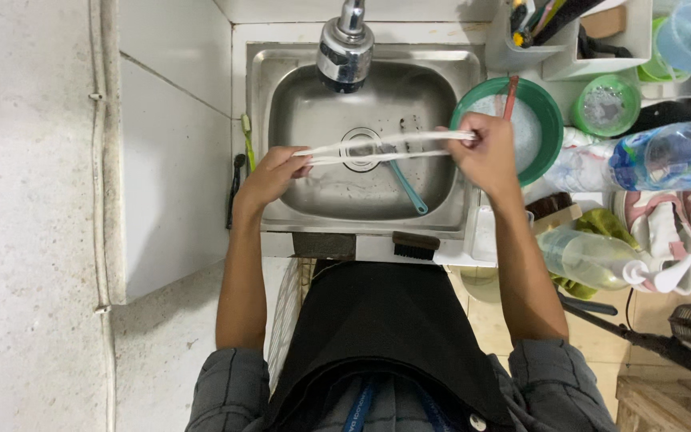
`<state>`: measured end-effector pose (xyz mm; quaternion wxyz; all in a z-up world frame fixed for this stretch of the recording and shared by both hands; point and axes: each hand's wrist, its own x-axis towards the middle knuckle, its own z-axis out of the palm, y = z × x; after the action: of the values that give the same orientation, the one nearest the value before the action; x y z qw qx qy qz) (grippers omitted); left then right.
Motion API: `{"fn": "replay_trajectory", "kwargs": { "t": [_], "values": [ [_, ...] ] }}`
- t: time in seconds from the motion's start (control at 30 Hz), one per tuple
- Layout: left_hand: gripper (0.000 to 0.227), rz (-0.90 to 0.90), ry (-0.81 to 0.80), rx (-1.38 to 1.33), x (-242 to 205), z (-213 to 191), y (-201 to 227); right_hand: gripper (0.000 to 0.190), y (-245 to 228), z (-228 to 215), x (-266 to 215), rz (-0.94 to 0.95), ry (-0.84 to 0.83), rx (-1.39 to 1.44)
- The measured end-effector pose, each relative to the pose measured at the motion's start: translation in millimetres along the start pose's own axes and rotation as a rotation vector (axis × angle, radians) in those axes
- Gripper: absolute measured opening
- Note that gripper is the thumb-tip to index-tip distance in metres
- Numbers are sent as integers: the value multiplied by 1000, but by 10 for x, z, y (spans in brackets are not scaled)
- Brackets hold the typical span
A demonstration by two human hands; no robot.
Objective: The person washes white shoelaces by hand in a sink using soap and a brush, then rinses them under running water.
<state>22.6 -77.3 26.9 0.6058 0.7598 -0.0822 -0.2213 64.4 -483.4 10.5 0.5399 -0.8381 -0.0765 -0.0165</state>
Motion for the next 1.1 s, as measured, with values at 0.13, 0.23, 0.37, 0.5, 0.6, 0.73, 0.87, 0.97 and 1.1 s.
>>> {"fn": "replay_trajectory", "kwargs": {
  "t": [0.13, 0.23, 0.37, 0.5, 0.6, 0.73, 0.87, 0.97, 1.1],
  "values": [
    [39, -16, 30, -16, -61, -24, 137, 42, -8, -126, -27, 15, 32, -98],
    [38, -42, 40, 18, -61, -15, 165, 42, 139, -102, -19, -16, 7, -173],
    [33, -54, 46, 4, -45, -17, 95, 37, 222, -51, -30, -44, -19, -281],
    [34, -57, 23, 24, -23, -38, -53, 36, 364, -39, -60, -85, 57, -430],
    [31, -59, 32, 29, -51, -21, 14, 37, 483, -77, -53, -138, 117, -542],
    [32, -75, 24, 47, 9, -3, -94, 35, 518, -33, -44, -207, 181, -668],
    [33, 8, -72, 198, 131, 112, 46, 18, -356, 156, -82, 25, -228, -536],
    [38, 101, -177, 274, 227, 413, 394, 64, -914, 495, -156, 139, -617, -359],
    [24, 186, -151, 261, 428, 596, 640, 24, -59, 1306, -121, -209, -482, 137]
  ]
}}
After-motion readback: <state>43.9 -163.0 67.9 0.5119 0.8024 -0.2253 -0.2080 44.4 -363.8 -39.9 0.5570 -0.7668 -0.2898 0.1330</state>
